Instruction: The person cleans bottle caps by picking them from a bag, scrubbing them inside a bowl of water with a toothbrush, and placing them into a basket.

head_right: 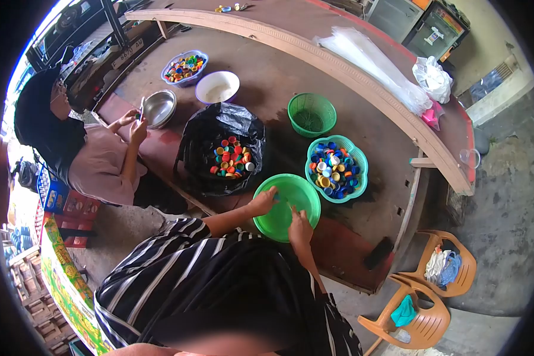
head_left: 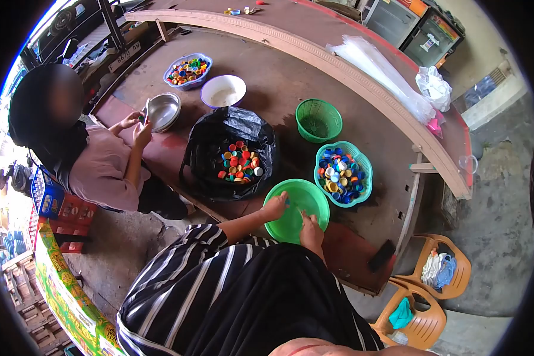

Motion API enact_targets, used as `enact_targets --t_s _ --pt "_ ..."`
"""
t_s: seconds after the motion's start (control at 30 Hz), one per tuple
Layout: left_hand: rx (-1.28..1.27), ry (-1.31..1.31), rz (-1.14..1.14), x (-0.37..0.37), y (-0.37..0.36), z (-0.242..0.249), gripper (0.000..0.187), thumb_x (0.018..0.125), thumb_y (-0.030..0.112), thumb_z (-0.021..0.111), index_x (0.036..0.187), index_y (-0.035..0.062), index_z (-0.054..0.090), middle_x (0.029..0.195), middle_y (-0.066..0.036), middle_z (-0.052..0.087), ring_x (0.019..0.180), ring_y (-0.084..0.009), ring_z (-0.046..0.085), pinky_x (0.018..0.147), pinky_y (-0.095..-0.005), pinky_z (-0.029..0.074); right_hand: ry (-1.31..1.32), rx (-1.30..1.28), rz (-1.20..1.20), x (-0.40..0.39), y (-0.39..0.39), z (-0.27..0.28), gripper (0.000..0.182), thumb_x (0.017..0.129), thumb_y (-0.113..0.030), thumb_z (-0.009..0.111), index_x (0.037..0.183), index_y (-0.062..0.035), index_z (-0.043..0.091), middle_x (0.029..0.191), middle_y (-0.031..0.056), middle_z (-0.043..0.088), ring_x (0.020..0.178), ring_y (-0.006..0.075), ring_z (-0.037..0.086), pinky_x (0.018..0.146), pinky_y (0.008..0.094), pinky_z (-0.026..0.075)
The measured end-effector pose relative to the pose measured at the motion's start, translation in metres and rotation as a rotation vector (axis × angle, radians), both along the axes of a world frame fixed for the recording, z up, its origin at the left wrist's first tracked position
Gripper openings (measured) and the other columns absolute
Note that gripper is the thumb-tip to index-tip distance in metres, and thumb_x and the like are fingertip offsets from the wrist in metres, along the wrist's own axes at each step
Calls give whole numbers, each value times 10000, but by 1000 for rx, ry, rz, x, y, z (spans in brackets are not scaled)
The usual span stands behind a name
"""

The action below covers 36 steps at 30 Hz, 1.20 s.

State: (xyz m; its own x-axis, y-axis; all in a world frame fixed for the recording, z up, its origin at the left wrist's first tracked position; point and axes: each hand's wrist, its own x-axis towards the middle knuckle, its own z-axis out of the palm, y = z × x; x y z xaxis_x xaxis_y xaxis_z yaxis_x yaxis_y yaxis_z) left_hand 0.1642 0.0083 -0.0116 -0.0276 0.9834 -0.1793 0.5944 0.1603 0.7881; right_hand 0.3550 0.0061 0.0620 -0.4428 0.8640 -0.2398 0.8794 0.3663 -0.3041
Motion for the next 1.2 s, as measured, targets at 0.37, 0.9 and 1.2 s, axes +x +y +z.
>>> enact_targets --t_s 0.37,0.9,1.2 --pt "215 217 -104 14 5 -25 669 681 152 721 1242 -24 402 1092 -248 565 1041 -391 557 891 -444 451 113 -44 3 3 -10 4 412 916 -132 492 1328 -149 486 1122 114 539 912 359 606 744 477 495" --pt "301 20 182 -17 -5 63 685 714 128 706 1297 18 365 879 -189 629 844 -373 631 735 -434 506 223 356 44 -41 108 108 346 886 -84 503 1211 -166 592 1027 130 590 917 341 610 733 468 498" --pt "259 -89 181 -30 -25 62 561 720 133 726 1208 17 476 896 -164 635 844 -340 639 743 -403 519 57 189 -222 81 128 125 389 853 -37 568 1222 -154 602 1096 168 569 1044 350 570 845 444 469"
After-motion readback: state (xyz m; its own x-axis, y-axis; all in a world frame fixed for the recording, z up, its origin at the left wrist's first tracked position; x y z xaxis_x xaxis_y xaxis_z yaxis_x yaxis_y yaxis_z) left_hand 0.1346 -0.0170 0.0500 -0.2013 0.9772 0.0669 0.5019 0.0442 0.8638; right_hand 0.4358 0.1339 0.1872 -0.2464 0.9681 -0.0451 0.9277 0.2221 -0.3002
